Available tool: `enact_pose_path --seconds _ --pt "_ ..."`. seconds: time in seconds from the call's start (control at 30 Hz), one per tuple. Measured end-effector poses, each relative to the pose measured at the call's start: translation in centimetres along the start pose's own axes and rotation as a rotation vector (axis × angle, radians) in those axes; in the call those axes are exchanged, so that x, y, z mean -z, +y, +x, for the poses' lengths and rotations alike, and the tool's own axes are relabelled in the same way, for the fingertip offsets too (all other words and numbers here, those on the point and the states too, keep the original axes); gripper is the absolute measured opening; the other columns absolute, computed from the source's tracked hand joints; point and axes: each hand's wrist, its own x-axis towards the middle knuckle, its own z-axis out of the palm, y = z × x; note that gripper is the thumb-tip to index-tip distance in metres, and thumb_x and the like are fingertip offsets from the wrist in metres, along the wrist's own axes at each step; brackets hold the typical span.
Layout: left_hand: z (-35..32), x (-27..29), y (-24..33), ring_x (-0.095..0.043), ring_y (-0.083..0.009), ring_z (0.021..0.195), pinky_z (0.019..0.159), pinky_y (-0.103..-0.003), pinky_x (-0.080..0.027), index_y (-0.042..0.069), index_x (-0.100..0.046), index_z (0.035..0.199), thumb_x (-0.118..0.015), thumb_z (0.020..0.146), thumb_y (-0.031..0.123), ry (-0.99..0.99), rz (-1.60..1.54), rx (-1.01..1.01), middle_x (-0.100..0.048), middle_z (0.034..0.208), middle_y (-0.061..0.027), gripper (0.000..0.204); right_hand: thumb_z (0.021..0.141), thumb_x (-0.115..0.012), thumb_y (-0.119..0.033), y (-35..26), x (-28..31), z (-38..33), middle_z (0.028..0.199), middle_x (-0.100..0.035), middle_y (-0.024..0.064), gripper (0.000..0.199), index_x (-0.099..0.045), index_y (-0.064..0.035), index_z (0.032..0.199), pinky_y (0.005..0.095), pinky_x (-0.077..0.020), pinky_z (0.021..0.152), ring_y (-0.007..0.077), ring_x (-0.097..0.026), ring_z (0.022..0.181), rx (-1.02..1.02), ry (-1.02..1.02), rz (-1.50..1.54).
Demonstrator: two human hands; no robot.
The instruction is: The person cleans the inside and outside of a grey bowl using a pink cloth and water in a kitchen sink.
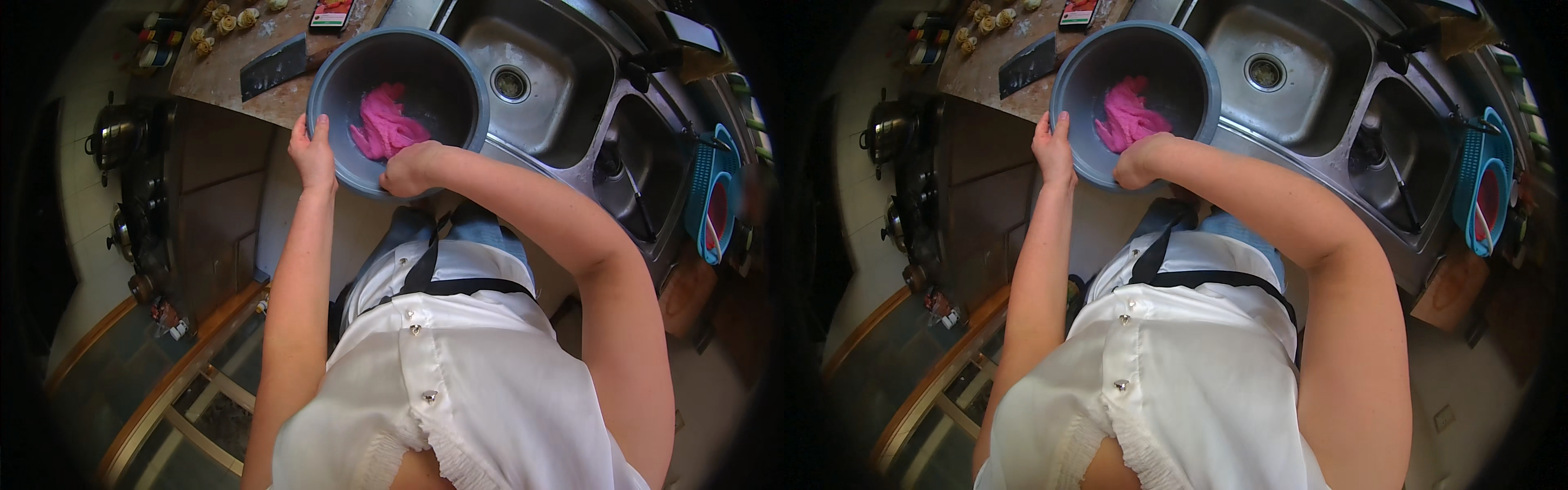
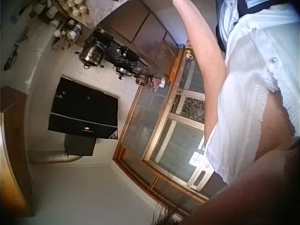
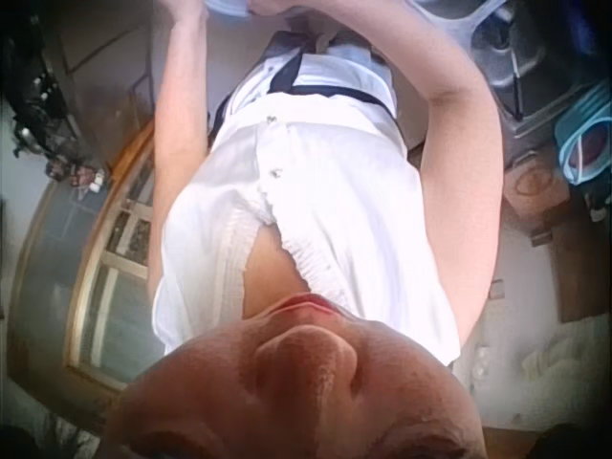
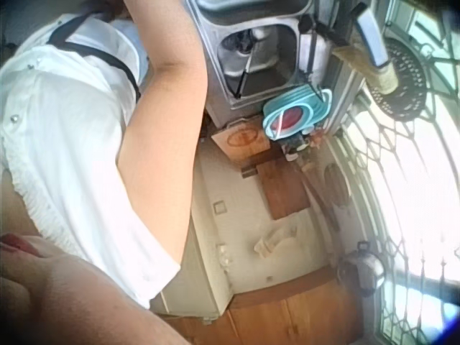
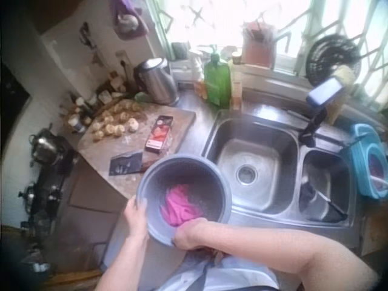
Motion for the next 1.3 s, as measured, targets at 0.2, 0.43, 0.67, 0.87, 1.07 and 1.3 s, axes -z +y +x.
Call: enact_pose_path --seconds 0.2,0.43,0.67,0.87,1.07,1.3 --pt "-0.3 0.0 -0.4 -0.056 -0.01 0.086 0.078 -0.025 -0.046 -0.004 -0.058 0.11 -0.062 0.089 0.012 0.066 0.076 -0.011 -0.065 0.097 -0.0055 0.026 0.079 -0.049 -0.005 1.6 -1.6 7.0 0.092 -0.065 0.0201 0.029 -0.063 0.0059 0.101 0.0384 -0.0452 0.083 0.031 -0.062 0.088 0.099 0.469 0.839" --pt "-1.0 -0.4 -0.4 -0.055 -0.0091 0.082 0.076 -0.025 -0.045 -0.003 -0.06 0.106 -0.062 0.089 0.011 0.072 0.117 -0.051 -0.065 0.092 -0.0039 0.022 0.074 -0.046 0.005 2.0 1.2 8.5 0.095 -0.061 0.0171 0.035 -0.057 0.0049 0.107 0.037 -0.0469 0.077 0.0267 -0.06 0.089 0.098 0.62 1.351" --pt "-1.9 -1.2 0.1 -0.055 -0.0102 0.081 0.075 -0.025 -0.045 -0.005 -0.058 0.106 -0.062 0.088 0.011 0.079 0.13 -0.071 -0.064 0.09 -0.0046 0.024 0.08 -0.049 -0.009 1.3 0.8 0.0 0.103 -0.064 0.0242 0.026 -0.068 0.0015 0.093 0.0425 -0.046 0.086 0.0353 -0.061 0.1 -0.021 -0.115 0.09" --pt "-2.1 -2.5 -0.6 -0.058 -0.0164 0.08 0.075 -0.029 -0.047 -0.004 -0.058 0.103 -0.063 0.087 0.012 0.066 0.196 -0.145 -0.064 0.088 -0.0104 0.024 0.078 -0.062 -0.038 4.7 -1.8 4.0 0.139 -0.04 0.015 0.055 -0.052 -0.0152 0.127 0.0549 -0.0323 0.1 0.0343 -0.034 0.131 -0.023 0.525 -0.615" --pt "-2.5 -2.6 -0.4 -0.061 -0.0201 0.078 0.074 -0.032 -0.048 -0.004 -0.058 0.102 -0.062 0.086 0.013 0.13 0.201 -0.186 -0.065 0.086 -0.0136 0.024 0.068 -0.067 -0.062 5.5 0.9 2.1 0.151 -0.017 0.0189 0.102 -0.019 -0.0232 0.148 0.057 -0.0333 0.099 0.039 -0.029 0.133 -0.381 0.354 -0.533" --pt "-2.5 -3.4 -0.6 -0.062 -0.0234 0.078 0.074 -0.034 -0.048 -0.003 -0.059 0.102 -0.062 0.086 0.014 0.181 0.183 -0.174 -0.066 0.086 -0.0149 0.024 0.079 -0.062 -0.04 5.2 -1.5 -0.8 0.139 -0.029 0.0363 0.084 -0.022 -0.0086 0.146 0.0415 -0.0489 0.087 0.0404 -0.057 0.109 -0.534 0.184 -0.623"
